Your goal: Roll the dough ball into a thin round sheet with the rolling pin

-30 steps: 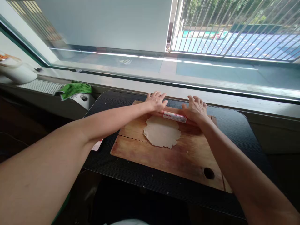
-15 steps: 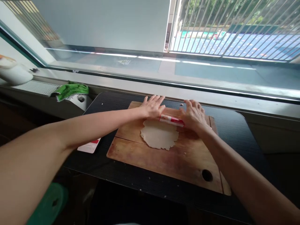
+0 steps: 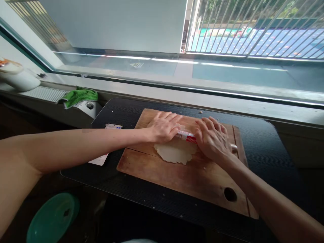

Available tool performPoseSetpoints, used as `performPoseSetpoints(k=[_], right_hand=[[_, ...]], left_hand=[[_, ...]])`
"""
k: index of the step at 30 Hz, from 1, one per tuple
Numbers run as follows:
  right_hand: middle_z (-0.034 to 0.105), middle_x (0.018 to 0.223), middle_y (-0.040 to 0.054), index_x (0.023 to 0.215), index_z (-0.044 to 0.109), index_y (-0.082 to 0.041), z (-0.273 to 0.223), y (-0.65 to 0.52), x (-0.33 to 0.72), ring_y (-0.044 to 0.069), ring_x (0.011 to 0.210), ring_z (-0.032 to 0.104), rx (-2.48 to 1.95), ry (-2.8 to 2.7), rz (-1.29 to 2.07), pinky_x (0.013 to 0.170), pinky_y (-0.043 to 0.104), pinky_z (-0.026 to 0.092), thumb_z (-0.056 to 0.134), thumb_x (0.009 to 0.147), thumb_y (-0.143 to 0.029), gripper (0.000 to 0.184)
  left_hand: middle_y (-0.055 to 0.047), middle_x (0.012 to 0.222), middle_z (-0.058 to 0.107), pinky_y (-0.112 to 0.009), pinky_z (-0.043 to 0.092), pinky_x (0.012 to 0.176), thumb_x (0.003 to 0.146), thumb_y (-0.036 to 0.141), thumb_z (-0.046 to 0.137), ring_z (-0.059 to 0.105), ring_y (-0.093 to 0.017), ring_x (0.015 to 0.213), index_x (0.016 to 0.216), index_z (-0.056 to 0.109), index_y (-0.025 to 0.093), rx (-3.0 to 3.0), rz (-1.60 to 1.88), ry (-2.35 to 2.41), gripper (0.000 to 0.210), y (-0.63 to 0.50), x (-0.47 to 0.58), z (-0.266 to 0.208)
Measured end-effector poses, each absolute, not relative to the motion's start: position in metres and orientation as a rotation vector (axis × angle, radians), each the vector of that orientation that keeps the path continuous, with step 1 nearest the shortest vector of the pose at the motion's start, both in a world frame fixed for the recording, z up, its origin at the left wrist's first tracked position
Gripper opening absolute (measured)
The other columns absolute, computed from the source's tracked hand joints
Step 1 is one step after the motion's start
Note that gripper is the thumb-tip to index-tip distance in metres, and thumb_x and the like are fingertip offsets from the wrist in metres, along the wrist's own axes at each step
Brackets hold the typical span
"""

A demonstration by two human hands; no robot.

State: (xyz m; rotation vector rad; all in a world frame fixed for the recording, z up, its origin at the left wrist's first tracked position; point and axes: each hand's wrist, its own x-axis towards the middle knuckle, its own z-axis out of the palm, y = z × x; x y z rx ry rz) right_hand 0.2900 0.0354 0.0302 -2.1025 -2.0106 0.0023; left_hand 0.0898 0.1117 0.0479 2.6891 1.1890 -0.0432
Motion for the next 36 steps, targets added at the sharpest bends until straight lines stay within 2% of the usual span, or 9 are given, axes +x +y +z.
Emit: performPoseSetpoints(k=[3, 8, 12, 15, 21, 24, 27, 33, 36], right_hand=[[0.053, 0.147, 0.0137, 0.139, 0.056, -0.022, 0.029, 0.039, 0.292, 0.032, 0.143, 0.037, -2.044, -2.025, -0.078, 0.114, 0.053, 0.032, 0.032, 0.099, -0.040, 0.050], [0.046, 0.152, 0.0212, 0.146, 0.048, -0.014, 0.041, 0.093, 0.304, 0.038, 0.140, 0.039, -2.367, -1.735, 0.149, 0.111, 0.059, 0.034, 0.039, 0.095, -0.043, 0.059], [0.050, 0.151, 0.0161, 0.145, 0.049, -0.018, 0.037, 0.053, 0.293, 0.034, 0.141, 0.040, -2.244, -1.918, 0.147, 0.112, 0.055, 0.035, 0.030, 0.099, -0.046, 0.057], [0.052, 0.149, 0.0147, 0.141, 0.054, -0.020, 0.032, 0.031, 0.290, 0.034, 0.143, 0.036, -2.076, -2.054, 0.005, 0.114, 0.056, 0.033, 0.027, 0.101, -0.044, 0.054], [0.044, 0.154, 0.0204, 0.148, 0.046, -0.015, 0.039, 0.090, 0.305, 0.038, 0.143, 0.035, -2.299, -1.801, 0.108, 0.112, 0.060, 0.033, 0.034, 0.098, -0.046, 0.059], [0.048, 0.151, 0.0177, 0.146, 0.048, -0.019, 0.033, 0.071, 0.302, 0.036, 0.141, 0.038, -2.204, -1.868, 0.111, 0.111, 0.059, 0.035, 0.031, 0.099, -0.047, 0.058], [0.051, 0.149, 0.0138, 0.143, 0.051, -0.023, 0.026, 0.042, 0.297, 0.033, 0.143, 0.036, -2.003, -2.014, -0.047, 0.114, 0.054, 0.032, 0.029, 0.100, -0.047, 0.054], [0.044, 0.154, 0.0193, 0.148, 0.044, -0.015, 0.039, 0.074, 0.302, 0.036, 0.142, 0.037, -2.237, -1.803, 0.056, 0.112, 0.056, 0.034, 0.035, 0.097, -0.046, 0.060], [0.048, 0.152, 0.0170, 0.146, 0.047, -0.017, 0.037, 0.060, 0.298, 0.034, 0.140, 0.040, -2.219, -1.852, 0.102, 0.112, 0.054, 0.035, 0.031, 0.098, -0.047, 0.059]], left_hand=[[-0.007, 0.165, 0.035, -0.055, 0.018, 0.125, 0.102, 0.045, 0.026, 0.027, -0.028, 0.153, 0.158, 0.032, 0.022, 2.718, 0.011, 1.196, 0.061, 0.113, 0.091, 0.048], [-0.008, 0.168, 0.026, -0.058, 0.014, 0.125, 0.102, 0.040, 0.027, 0.018, -0.027, 0.156, 0.161, 0.024, 0.020, 2.586, 0.004, 1.467, 0.062, 0.156, 0.116, 0.054], [-0.008, 0.165, 0.034, -0.056, 0.021, 0.123, 0.102, 0.044, 0.026, 0.026, -0.028, 0.153, 0.159, 0.030, 0.022, 2.658, -0.038, 1.273, 0.061, 0.126, 0.096, 0.048], [-0.007, 0.162, 0.040, -0.054, 0.021, 0.124, 0.102, 0.045, 0.028, 0.030, -0.028, 0.151, 0.156, 0.036, 0.024, 2.767, 0.040, 1.137, 0.059, 0.109, 0.086, 0.045], [-0.010, 0.169, 0.022, -0.059, 0.012, 0.125, 0.102, 0.041, 0.026, 0.015, -0.029, 0.157, 0.161, 0.023, 0.017, 2.588, -0.025, 1.428, 0.064, 0.154, 0.113, 0.055], [-0.009, 0.168, 0.028, -0.059, 0.016, 0.124, 0.102, 0.041, 0.026, 0.021, -0.029, 0.155, 0.160, 0.027, 0.020, 2.641, -0.029, 1.295, 0.062, 0.139, 0.103, 0.051], [-0.008, 0.163, 0.039, -0.057, 0.019, 0.123, 0.101, 0.042, 0.029, 0.029, -0.030, 0.152, 0.157, 0.035, 0.023, 2.748, 0.051, 1.146, 0.059, 0.118, 0.090, 0.047], [-0.009, 0.168, 0.025, -0.057, 0.013, 0.125, 0.102, 0.041, 0.028, 0.017, -0.029, 0.156, 0.161, 0.024, 0.017, 2.616, 0.004, 1.371, 0.063, 0.146, 0.109, 0.054], [-0.009, 0.166, 0.033, -0.058, 0.018, 0.124, 0.102, 0.044, 0.027, 0.024, -0.029, 0.154, 0.159, 0.029, 0.021, 2.624, -0.013, 1.311, 0.061, 0.134, 0.101, 0.052]])
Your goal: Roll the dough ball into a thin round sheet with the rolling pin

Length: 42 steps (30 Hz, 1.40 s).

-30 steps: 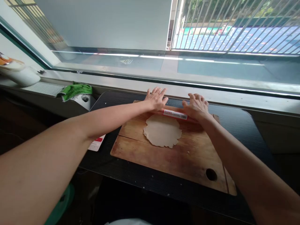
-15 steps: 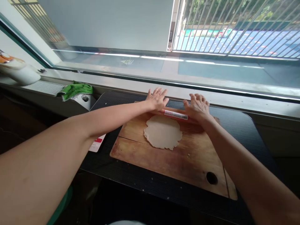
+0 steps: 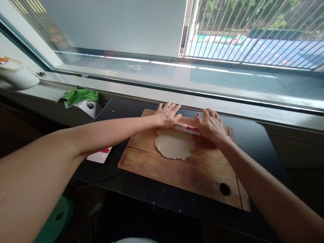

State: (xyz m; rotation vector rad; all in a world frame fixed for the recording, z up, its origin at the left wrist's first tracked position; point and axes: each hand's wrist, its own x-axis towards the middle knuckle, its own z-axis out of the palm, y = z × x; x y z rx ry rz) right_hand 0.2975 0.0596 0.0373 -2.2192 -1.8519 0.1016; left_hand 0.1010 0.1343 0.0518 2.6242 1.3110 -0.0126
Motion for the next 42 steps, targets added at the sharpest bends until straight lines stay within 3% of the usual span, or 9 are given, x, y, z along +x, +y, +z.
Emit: performPoseSetpoints(k=[4, 10, 17, 21, 23, 30, 35, 39, 42], right_hand=[[0.052, 0.149, 0.0141, 0.143, 0.052, -0.021, 0.029, 0.037, 0.294, 0.032, 0.143, 0.037, -2.050, -2.026, -0.049, 0.114, 0.054, 0.033, 0.029, 0.100, -0.046, 0.055], [0.046, 0.153, 0.0201, 0.149, 0.045, -0.012, 0.044, 0.089, 0.304, 0.035, 0.143, 0.036, -2.329, -1.805, 0.129, 0.113, 0.056, 0.033, 0.033, 0.098, -0.049, 0.063], [0.053, 0.150, 0.0143, 0.143, 0.053, -0.020, 0.026, 0.019, 0.292, 0.032, 0.144, 0.037, -2.006, -2.097, -0.112, 0.114, 0.053, 0.034, 0.028, 0.101, -0.044, 0.054], [0.044, 0.156, 0.0164, 0.148, 0.047, -0.018, 0.029, 0.073, 0.303, 0.033, 0.145, 0.036, -2.146, -1.929, -0.049, 0.114, 0.056, 0.032, 0.030, 0.101, -0.045, 0.057], [0.043, 0.156, 0.0200, 0.147, 0.047, -0.015, 0.037, 0.108, 0.310, 0.035, 0.143, 0.037, -2.237, -1.796, -0.043, 0.112, 0.057, 0.033, 0.032, 0.100, -0.044, 0.058], [0.067, 0.124, 0.0166, 0.117, 0.069, -0.018, 0.051, 0.081, 0.304, 0.030, 0.114, 0.059, -2.208, -1.791, -0.081, 0.097, 0.044, 0.044, 0.027, 0.101, -0.039, 0.049], [0.075, 0.105, 0.0143, 0.106, 0.071, -0.019, 0.049, 0.029, 0.285, 0.027, 0.097, 0.068, -2.238, -2.006, -0.043, 0.085, 0.035, 0.046, 0.025, 0.103, -0.037, 0.049], [0.077, 0.104, 0.0184, 0.111, 0.071, -0.017, 0.055, 0.019, 0.304, 0.031, 0.098, 0.072, -2.487, -1.790, 0.077, 0.084, 0.040, 0.048, 0.020, 0.104, -0.040, 0.056], [0.074, 0.113, 0.0238, 0.116, 0.069, -0.013, 0.059, 0.006, 0.333, 0.036, 0.107, 0.070, -2.623, -1.543, 0.119, 0.091, 0.046, 0.047, 0.020, 0.102, -0.040, 0.058]], left_hand=[[-0.008, 0.160, 0.043, -0.055, 0.021, 0.123, 0.102, 0.043, 0.029, 0.032, -0.029, 0.150, 0.154, 0.041, 0.024, 2.758, 0.091, 1.141, 0.057, 0.115, 0.089, 0.044], [-0.011, 0.167, 0.027, -0.058, 0.013, 0.125, 0.102, 0.039, 0.028, 0.018, -0.029, 0.156, 0.159, 0.029, 0.016, 2.670, 0.092, 1.375, 0.061, 0.154, 0.115, 0.054], [-0.008, 0.161, 0.041, -0.058, 0.017, 0.124, 0.102, 0.041, 0.032, 0.031, -0.029, 0.151, 0.154, 0.041, 0.025, 2.786, 0.146, 1.046, 0.056, 0.095, 0.076, 0.045], [-0.010, 0.165, 0.034, -0.060, 0.013, 0.124, 0.103, 0.042, 0.031, 0.022, -0.029, 0.155, 0.156, 0.036, 0.021, 2.705, 0.137, 1.225, 0.057, 0.141, 0.099, 0.043], [-0.013, 0.161, 0.040, -0.060, 0.013, 0.124, 0.103, 0.040, 0.033, 0.024, -0.030, 0.154, 0.151, 0.042, 0.016, 2.646, 0.268, 1.430, 0.054, 0.170, 0.116, 0.048], [-0.010, 0.125, 0.068, -0.036, 0.041, 0.108, 0.103, 0.029, 0.036, 0.059, -0.021, 0.119, 0.115, 0.063, 0.020, 2.413, 0.993, 1.554, 0.031, 0.130, 0.095, 0.060], [-0.007, 0.096, 0.074, -0.033, 0.050, 0.084, 0.098, 0.037, 0.047, 0.069, -0.023, 0.092, 0.087, 0.064, 0.023, 2.237, 0.599, 1.655, 0.025, 0.083, 0.048, 0.048], [-0.011, 0.103, 0.076, -0.044, 0.046, 0.095, 0.086, 0.055, 0.062, 0.068, -0.031, 0.102, 0.086, 0.067, 0.021, 2.218, 0.257, 1.733, 0.034, 0.083, 0.044, 0.051], [-0.013, 0.101, 0.076, -0.047, 0.042, 0.099, 0.076, 0.050, 0.072, 0.066, -0.035, 0.108, 0.074, 0.066, 0.020, 2.178, 0.083, 1.631, 0.031, 0.088, 0.054, 0.063]])
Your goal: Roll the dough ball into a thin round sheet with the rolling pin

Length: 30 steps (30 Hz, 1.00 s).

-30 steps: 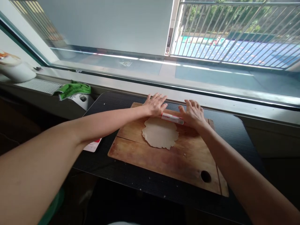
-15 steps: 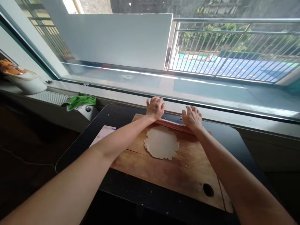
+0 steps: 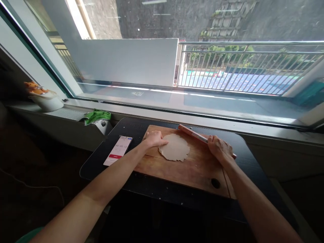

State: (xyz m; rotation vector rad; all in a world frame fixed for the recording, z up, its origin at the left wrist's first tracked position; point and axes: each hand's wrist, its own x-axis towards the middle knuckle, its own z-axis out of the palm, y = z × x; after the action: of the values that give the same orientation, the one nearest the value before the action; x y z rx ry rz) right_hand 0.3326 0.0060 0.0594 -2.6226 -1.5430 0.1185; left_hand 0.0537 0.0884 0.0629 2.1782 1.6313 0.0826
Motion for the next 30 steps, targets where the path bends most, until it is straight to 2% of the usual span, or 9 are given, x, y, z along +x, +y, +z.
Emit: performPoseSetpoints(k=[4, 8, 13, 16, 21, 23, 25, 28, 30], right_hand=[[0.071, 0.120, 0.0257, 0.121, 0.066, -0.012, 0.060, -0.018, 0.354, 0.038, 0.112, 0.068, -2.654, -1.370, 0.212, 0.093, 0.049, 0.047, 0.020, 0.101, -0.040, 0.058], [0.071, 0.119, 0.0256, 0.121, 0.065, -0.012, 0.059, -0.026, 0.354, 0.037, 0.110, 0.069, -2.641, -1.307, 0.250, 0.092, 0.049, 0.048, 0.019, 0.102, -0.037, 0.057], [0.071, 0.120, 0.0219, 0.123, 0.064, -0.013, 0.054, -0.021, 0.350, 0.035, 0.114, 0.068, -2.671, -1.292, 0.217, 0.096, 0.048, 0.047, 0.021, 0.103, -0.041, 0.054], [0.071, 0.120, 0.0207, 0.123, 0.063, -0.014, 0.053, -0.019, 0.350, 0.033, 0.115, 0.067, -2.679, -1.279, 0.220, 0.098, 0.047, 0.046, 0.019, 0.104, -0.045, 0.057], [0.070, 0.121, 0.0210, 0.124, 0.063, -0.014, 0.051, -0.020, 0.348, 0.034, 0.115, 0.067, -2.679, -1.280, 0.213, 0.097, 0.048, 0.046, 0.017, 0.104, -0.045, 0.058], [0.070, 0.121, 0.0212, 0.123, 0.063, -0.014, 0.051, -0.020, 0.347, 0.033, 0.115, 0.067, -2.683, -1.294, 0.199, 0.097, 0.047, 0.047, 0.018, 0.103, -0.042, 0.056], [0.070, 0.121, 0.0220, 0.123, 0.063, -0.013, 0.051, -0.020, 0.346, 0.033, 0.114, 0.067, -2.696, -1.296, 0.196, 0.096, 0.048, 0.047, 0.019, 0.103, -0.042, 0.057], [0.070, 0.122, 0.0228, 0.125, 0.064, -0.013, 0.054, -0.019, 0.350, 0.034, 0.114, 0.067, -2.707, -1.300, 0.196, 0.095, 0.048, 0.048, 0.019, 0.103, -0.045, 0.059], [0.070, 0.121, 0.0228, 0.124, 0.066, -0.013, 0.056, -0.020, 0.355, 0.034, 0.112, 0.068, -2.720, -1.317, 0.205, 0.093, 0.047, 0.049, 0.021, 0.102, -0.044, 0.059]], left_hand=[[-0.008, 0.072, 0.070, -0.038, 0.049, 0.083, 0.071, 0.028, 0.071, 0.069, -0.032, 0.091, 0.056, 0.057, 0.019, 2.129, 0.030, 1.508, 0.022, 0.086, 0.067, 0.073], [-0.003, 0.086, 0.069, -0.027, 0.049, 0.066, 0.073, 0.020, 0.062, 0.067, -0.021, 0.083, 0.077, 0.056, 0.020, 2.069, 0.175, 1.332, 0.007, 0.076, 0.071, 0.073], [-0.005, 0.101, 0.068, -0.029, 0.055, 0.072, 0.060, 0.022, 0.073, 0.067, -0.018, 0.083, 0.104, 0.052, 0.019, 1.565, 0.381, 0.729, 0.049, 0.076, 0.067, 0.074], [-0.005, 0.098, 0.071, -0.029, 0.056, 0.069, 0.059, 0.021, 0.075, 0.069, -0.020, 0.082, 0.114, 0.055, 0.018, 1.630, 0.298, 0.781, 0.059, 0.084, 0.065, 0.072], [-0.003, 0.070, 0.068, -0.026, 0.048, 0.054, 0.070, 0.023, 0.069, 0.067, -0.021, 0.068, 0.081, 0.068, 0.015, 1.957, 0.289, 1.180, 0.013, 0.095, 0.064, 0.055], [-0.004, 0.073, 0.069, -0.027, 0.051, 0.059, 0.076, 0.023, 0.066, 0.068, -0.021, 0.072, 0.078, 0.068, 0.015, 2.007, 0.347, 1.201, 0.008, 0.091, 0.069, 0.047], [-0.005, 0.086, 0.073, -0.028, 0.054, 0.072, 0.078, 0.018, 0.065, 0.069, -0.022, 0.085, 0.084, 0.069, 0.016, 2.087, 0.437, 1.220, 0.008, 0.083, 0.076, 0.040], [-0.007, 0.105, 0.072, -0.033, 0.052, 0.094, 0.081, 0.011, 0.062, 0.066, -0.022, 0.103, 0.098, 0.069, 0.019, 2.190, 0.569, 1.275, 0.019, 0.072, 0.083, 0.032], [-0.009, 0.111, 0.069, -0.037, 0.052, 0.098, 0.084, 0.014, 0.064, 0.066, -0.024, 0.106, 0.105, 0.068, 0.019, 2.208, 0.633, 1.367, 0.021, 0.072, 0.079, 0.032]])
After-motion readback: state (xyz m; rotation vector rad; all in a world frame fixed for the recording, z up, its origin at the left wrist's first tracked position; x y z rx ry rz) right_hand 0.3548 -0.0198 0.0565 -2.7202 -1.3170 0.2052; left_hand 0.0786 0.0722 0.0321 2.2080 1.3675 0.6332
